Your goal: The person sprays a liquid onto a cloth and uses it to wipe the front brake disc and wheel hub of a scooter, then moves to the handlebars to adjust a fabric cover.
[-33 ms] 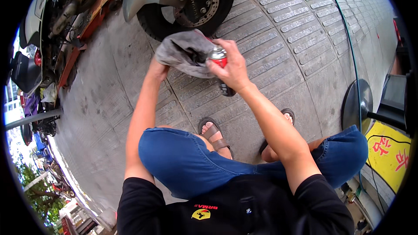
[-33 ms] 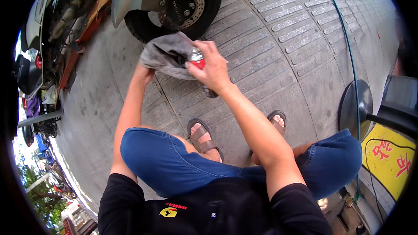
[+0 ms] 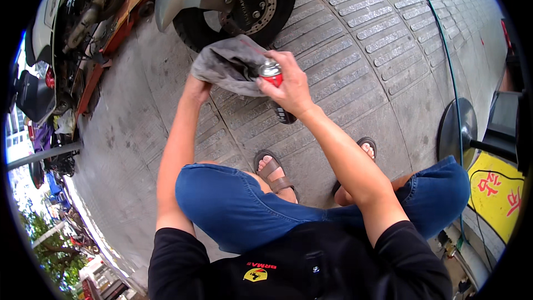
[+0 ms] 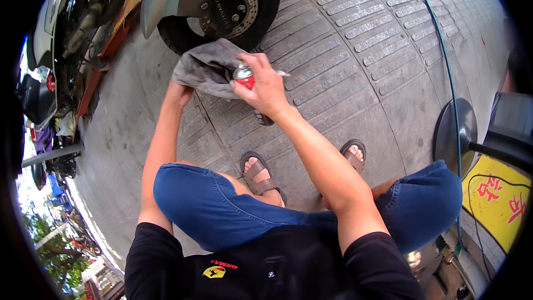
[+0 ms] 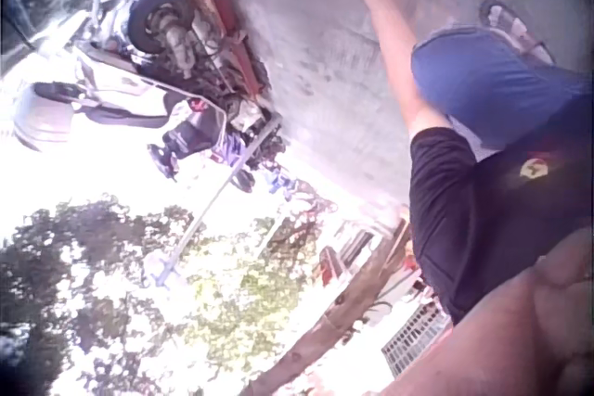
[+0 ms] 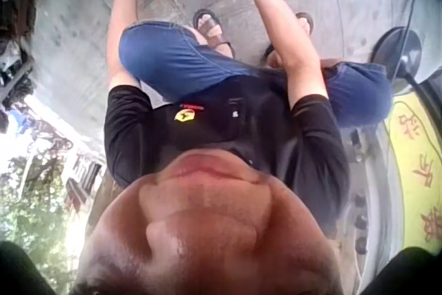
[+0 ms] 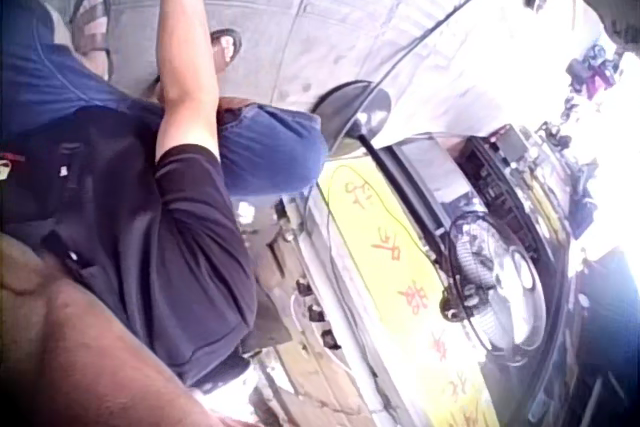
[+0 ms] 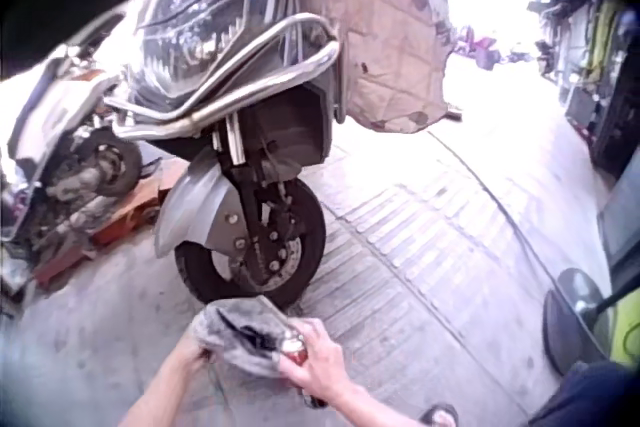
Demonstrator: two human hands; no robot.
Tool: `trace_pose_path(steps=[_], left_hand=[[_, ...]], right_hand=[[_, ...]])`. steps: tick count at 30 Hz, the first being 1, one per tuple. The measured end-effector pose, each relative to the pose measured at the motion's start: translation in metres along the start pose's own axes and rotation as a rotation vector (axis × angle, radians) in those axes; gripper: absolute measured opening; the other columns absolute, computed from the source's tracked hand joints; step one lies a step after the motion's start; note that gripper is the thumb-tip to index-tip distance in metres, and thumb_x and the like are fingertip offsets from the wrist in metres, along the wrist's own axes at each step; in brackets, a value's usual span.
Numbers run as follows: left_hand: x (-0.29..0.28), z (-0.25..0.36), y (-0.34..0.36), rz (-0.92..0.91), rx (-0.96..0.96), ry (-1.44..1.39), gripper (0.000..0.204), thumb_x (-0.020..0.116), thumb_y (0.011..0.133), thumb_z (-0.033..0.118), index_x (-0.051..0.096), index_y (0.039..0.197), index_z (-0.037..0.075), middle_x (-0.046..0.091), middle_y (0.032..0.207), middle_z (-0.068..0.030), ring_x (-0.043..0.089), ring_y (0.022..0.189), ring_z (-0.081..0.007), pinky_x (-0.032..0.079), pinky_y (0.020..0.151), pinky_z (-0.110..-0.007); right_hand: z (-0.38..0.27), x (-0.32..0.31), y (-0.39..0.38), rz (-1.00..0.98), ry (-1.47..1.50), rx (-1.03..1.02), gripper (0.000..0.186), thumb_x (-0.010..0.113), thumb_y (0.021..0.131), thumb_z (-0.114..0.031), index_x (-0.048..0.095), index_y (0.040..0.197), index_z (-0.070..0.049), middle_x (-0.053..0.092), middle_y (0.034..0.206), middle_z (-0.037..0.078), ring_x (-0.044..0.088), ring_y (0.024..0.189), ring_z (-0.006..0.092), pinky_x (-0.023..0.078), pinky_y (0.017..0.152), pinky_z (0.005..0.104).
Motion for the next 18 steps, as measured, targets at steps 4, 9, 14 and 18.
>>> trace_pose_path(steps=[4, 9, 14, 18], left_hand=[[-0.013, 0.042, 0.024, 0.159, -0.026, -0.072, 0.031, 0.050, 0.097, 0.024, 0.059, 0.120, 0.006, 0.061, 0.125, -0.0071, 0.057, 0.115, -0.0219, 0.042, 0.103, -0.039], [0.009, 0.032, 0.066, 0.285, -0.065, 0.062, 0.028, 0.046, 0.098, 0.023, 0.061, 0.115, 0.006, 0.063, 0.120, -0.0091, 0.059, 0.111, -0.0247, 0.048, 0.097, -0.041], [0.066, -0.029, 0.090, 0.222, 0.086, -0.348, 0.038, 0.035, 0.101, 0.028, 0.052, 0.127, 0.006, 0.056, 0.130, -0.0098, 0.052, 0.119, -0.0263, 0.040, 0.105, -0.041], [0.073, -0.029, 0.099, 0.203, 0.181, -0.456, 0.046, 0.029, 0.101, 0.033, 0.049, 0.133, 0.007, 0.052, 0.137, -0.0081, 0.045, 0.128, -0.0272, 0.031, 0.111, -0.043]], right_hand=[[-0.003, 0.010, 0.004, 0.024, -0.011, 0.035, 0.056, 0.074, 0.073, -0.027, 0.050, 0.123, -0.013, 0.056, 0.110, 0.013, 0.061, 0.095, 0.0350, 0.051, 0.079, 0.0425], [0.008, 0.015, 0.011, 0.131, 0.079, 0.178, 0.056, 0.073, 0.074, -0.026, 0.049, 0.122, -0.011, 0.056, 0.110, 0.013, 0.059, 0.099, 0.0347, 0.050, 0.081, 0.0422], [0.015, 0.011, 0.014, 0.199, 0.067, 0.205, 0.057, 0.074, 0.074, -0.023, 0.048, 0.123, -0.009, 0.056, 0.111, 0.013, 0.059, 0.100, 0.0356, 0.049, 0.082, 0.0429], [0.020, -0.004, 0.005, 0.121, 0.047, 0.165, 0.055, 0.074, 0.074, -0.022, 0.050, 0.122, -0.010, 0.056, 0.112, 0.012, 0.060, 0.100, 0.0349, 0.050, 0.082, 0.0423]])
Point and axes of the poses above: each hand's wrist, its own y-axis towards the middle knuckle, its own x-axis out of the palm, z = x × y, the point moved 1 cm from there along y, towards the middle knuckle
